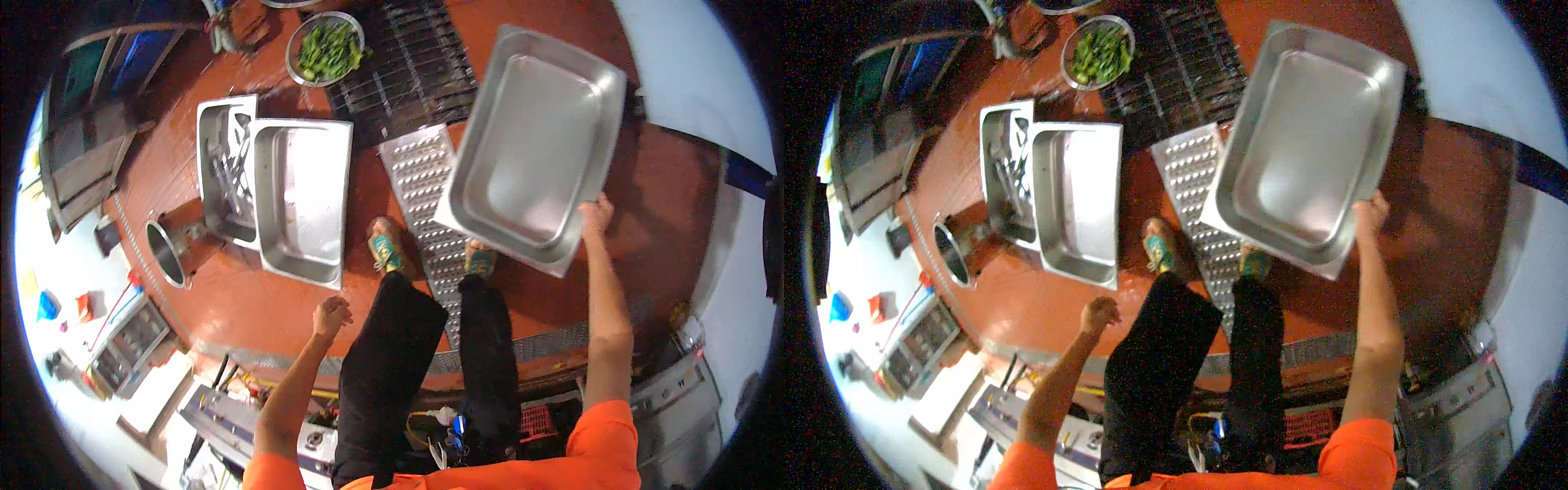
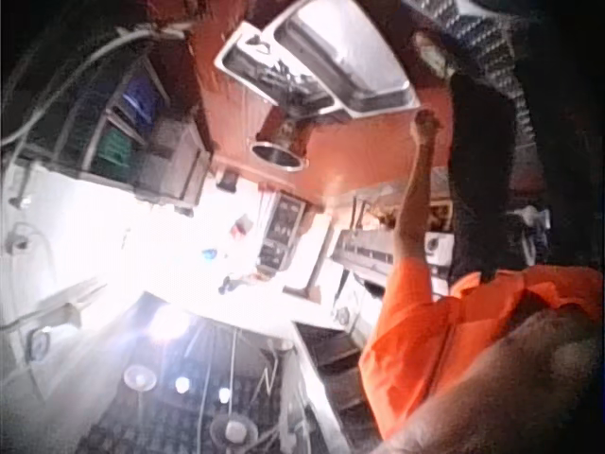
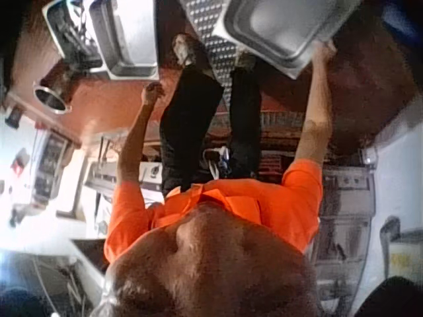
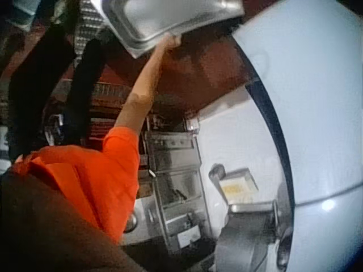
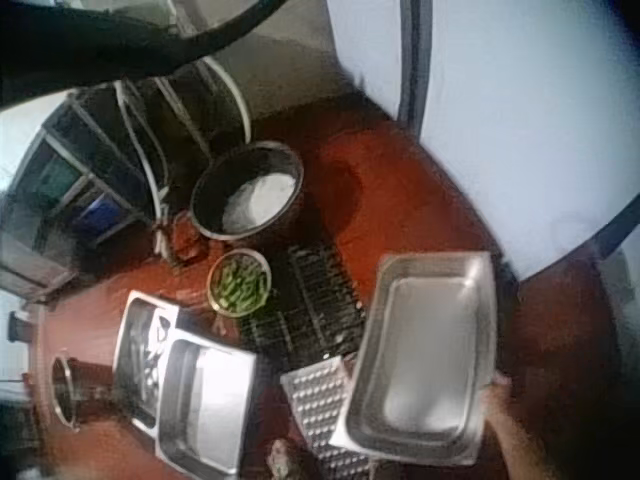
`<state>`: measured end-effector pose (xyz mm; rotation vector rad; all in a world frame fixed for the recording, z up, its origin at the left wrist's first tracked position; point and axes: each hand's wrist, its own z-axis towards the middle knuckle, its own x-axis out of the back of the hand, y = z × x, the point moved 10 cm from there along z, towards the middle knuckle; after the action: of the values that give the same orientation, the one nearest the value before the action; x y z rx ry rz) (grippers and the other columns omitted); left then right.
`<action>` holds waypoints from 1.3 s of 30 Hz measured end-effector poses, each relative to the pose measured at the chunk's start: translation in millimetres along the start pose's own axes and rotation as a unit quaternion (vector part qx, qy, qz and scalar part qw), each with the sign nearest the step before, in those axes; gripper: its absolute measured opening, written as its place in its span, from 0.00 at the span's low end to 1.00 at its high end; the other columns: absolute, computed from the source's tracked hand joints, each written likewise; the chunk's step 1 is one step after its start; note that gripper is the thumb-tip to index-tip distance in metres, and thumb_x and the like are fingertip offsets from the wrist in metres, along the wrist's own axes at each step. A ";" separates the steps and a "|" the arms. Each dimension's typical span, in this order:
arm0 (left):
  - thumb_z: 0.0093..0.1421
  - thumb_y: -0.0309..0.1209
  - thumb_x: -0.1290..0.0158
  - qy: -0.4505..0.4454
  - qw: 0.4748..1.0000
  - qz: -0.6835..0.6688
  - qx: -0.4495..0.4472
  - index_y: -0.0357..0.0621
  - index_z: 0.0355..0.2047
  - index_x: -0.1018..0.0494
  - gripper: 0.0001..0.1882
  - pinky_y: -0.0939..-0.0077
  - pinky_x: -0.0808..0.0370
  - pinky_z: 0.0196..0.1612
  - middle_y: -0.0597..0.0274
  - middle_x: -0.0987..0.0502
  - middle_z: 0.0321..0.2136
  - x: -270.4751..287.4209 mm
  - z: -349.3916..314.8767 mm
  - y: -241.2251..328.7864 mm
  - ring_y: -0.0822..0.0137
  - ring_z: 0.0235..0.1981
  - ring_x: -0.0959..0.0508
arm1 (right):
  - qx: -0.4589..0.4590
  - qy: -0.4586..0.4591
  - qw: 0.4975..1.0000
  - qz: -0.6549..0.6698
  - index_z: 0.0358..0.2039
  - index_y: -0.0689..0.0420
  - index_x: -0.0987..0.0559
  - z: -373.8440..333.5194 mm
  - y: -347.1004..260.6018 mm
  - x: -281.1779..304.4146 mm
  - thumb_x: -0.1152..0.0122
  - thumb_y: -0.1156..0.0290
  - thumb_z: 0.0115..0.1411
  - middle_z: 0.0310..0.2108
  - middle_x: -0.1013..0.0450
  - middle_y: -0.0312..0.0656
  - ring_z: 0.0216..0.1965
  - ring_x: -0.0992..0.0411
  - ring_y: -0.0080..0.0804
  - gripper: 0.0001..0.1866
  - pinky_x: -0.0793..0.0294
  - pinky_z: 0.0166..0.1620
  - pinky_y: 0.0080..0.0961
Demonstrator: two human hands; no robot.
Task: The person clears food residue from several metal trays into a trash bin and then washes a set of utensils in a sink. They use a sponge and dish soap to scrub chopsticks, spoons, and a ladle in a metal bowl filled with water.
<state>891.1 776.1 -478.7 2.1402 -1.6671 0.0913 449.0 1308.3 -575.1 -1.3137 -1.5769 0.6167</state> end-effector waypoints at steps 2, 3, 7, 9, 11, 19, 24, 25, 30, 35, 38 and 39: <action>0.49 0.25 0.55 0.029 0.999 0.039 0.024 0.36 0.27 0.28 0.07 0.80 0.27 0.20 0.59 0.25 0.18 11.1 -5.6 -23.3 0.71 0.17 0.24 | -0.038 0.007 0.999 0.001 0.31 0.61 0.25 8.0 35.8 -1.0 0.48 0.79 0.35 0.24 0.31 0.34 0.26 0.35 0.24 0.17 0.35 0.31 0.19; 0.49 0.25 0.55 0.042 0.997 0.042 0.040 0.35 0.27 0.28 0.08 0.79 0.27 0.21 0.58 0.25 0.17 16.3 -3.0 -39.8 0.70 0.18 0.24 | -0.053 0.013 0.996 -0.073 0.33 0.62 0.26 12.4 45.8 -2.6 0.48 0.79 0.36 0.25 0.31 0.35 0.27 0.34 0.26 0.18 0.34 0.32 0.21; 0.49 0.25 0.55 0.056 0.993 0.107 0.000 0.35 0.27 0.28 0.08 0.78 0.26 0.22 0.57 0.25 0.17 29.4 3.5 -53.3 0.69 0.18 0.23 | -0.048 -0.040 0.985 -0.159 0.45 0.65 0.31 35.6 106.0 6.1 0.46 0.76 0.45 0.38 0.28 0.47 0.36 0.29 0.37 0.23 0.33 0.41 0.29; 0.49 0.26 0.55 0.087 0.989 0.115 0.007 0.36 0.27 0.28 0.08 0.78 0.26 0.22 0.58 0.25 0.16 35.4 -10.8 -67.0 0.69 0.18 0.23 | -0.033 -0.042 0.953 -0.299 0.45 0.66 0.31 26.2 95.9 -14.6 0.49 0.77 0.47 0.39 0.29 0.51 0.39 0.30 0.42 0.21 0.33 0.43 0.31; 0.50 0.28 0.55 0.094 0.968 0.232 -0.011 0.36 0.28 0.27 0.09 0.77 0.26 0.24 0.58 0.25 0.15 43.2 -40.7 -80.5 0.69 0.18 0.23 | 0.112 -0.039 0.900 -0.419 0.41 0.66 0.30 -5.1 60.8 -15.2 0.54 0.73 0.54 0.38 0.29 0.53 0.38 0.30 0.46 0.15 0.31 0.41 0.34; 0.51 0.39 0.54 0.094 0.975 0.175 0.103 0.43 0.24 0.24 0.14 0.63 0.26 0.25 0.55 0.23 0.19 45.0 -274.1 -201.7 0.58 0.22 0.22 | 0.057 -0.387 0.796 -0.461 0.23 0.63 0.26 -244.3 -12.2 25.4 0.51 0.74 0.45 0.23 0.28 0.51 0.28 0.29 0.50 0.07 0.31 0.32 0.41; 0.51 0.32 0.51 0.093 0.975 -0.064 0.192 0.39 0.26 0.25 0.09 0.71 0.26 0.18 0.58 0.24 0.17 10.6 -411.1 -221.4 0.63 0.21 0.22 | -0.138 -0.510 0.738 -0.420 0.38 0.62 0.25 -331.9 -102.9 46.2 0.47 0.75 0.50 0.29 0.25 0.47 0.28 0.25 0.35 0.14 0.25 0.28 0.28; 0.50 0.30 0.51 0.092 0.966 -0.127 0.205 0.38 0.25 0.25 0.08 0.73 0.27 0.17 0.58 0.25 0.17 9.4 -432.9 -203.1 0.63 0.21 0.22 | -0.188 -0.496 0.765 -0.365 0.39 0.62 0.27 -332.3 -127.7 40.4 0.48 0.75 0.51 0.28 0.26 0.48 0.26 0.25 0.36 0.14 0.25 0.25 0.27; 0.50 0.30 0.49 0.161 0.958 -0.191 0.142 0.38 0.26 0.26 0.08 0.73 0.27 0.17 0.57 0.25 0.17 25.7 -441.6 -223.9 0.65 0.17 0.23 | -0.221 -0.395 0.863 -0.222 0.39 0.64 0.34 -317.0 -234.0 18.9 0.53 0.77 0.54 0.27 0.27 0.52 0.22 0.25 0.40 0.11 0.25 0.21 0.32; 0.52 0.29 0.51 0.196 0.915 -0.326 0.134 0.36 0.26 0.26 0.08 0.73 0.27 0.17 0.56 0.25 0.16 47.7 -425.4 -241.9 0.66 0.14 0.24 | -0.173 -0.385 0.859 -0.290 0.42 0.68 0.37 -329.7 -284.9 3.4 0.61 0.77 0.57 0.29 0.28 0.59 0.23 0.25 0.46 0.13 0.23 0.21 0.35; 0.51 0.29 0.50 0.242 0.883 -0.375 0.144 0.35 0.23 0.26 0.09 0.73 0.28 0.16 0.58 0.25 0.14 73.1 -428.8 -272.1 0.67 0.12 0.26 | -0.162 -0.387 0.854 -0.307 0.42 0.69 0.37 -361.3 -292.4 -15.7 0.63 0.78 0.57 0.29 0.28 0.59 0.21 0.26 0.45 0.13 0.24 0.20 0.34; 0.51 0.29 0.50 0.242 0.876 -0.388 0.152 0.35 0.22 0.26 0.09 0.73 0.28 0.16 0.58 0.26 0.14 74.6 -416.3 -298.7 0.67 0.12 0.26 | -0.161 -0.382 0.854 -0.315 0.42 0.69 0.37 -374.7 -291.8 -17.8 0.63 0.79 0.57 0.28 0.28 0.59 0.20 0.26 0.45 0.13 0.24 0.20 0.34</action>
<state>1277.1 917.2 -163.7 2.5702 -0.4709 0.6176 649.7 1135.3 -180.6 -0.6767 -2.7072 0.4776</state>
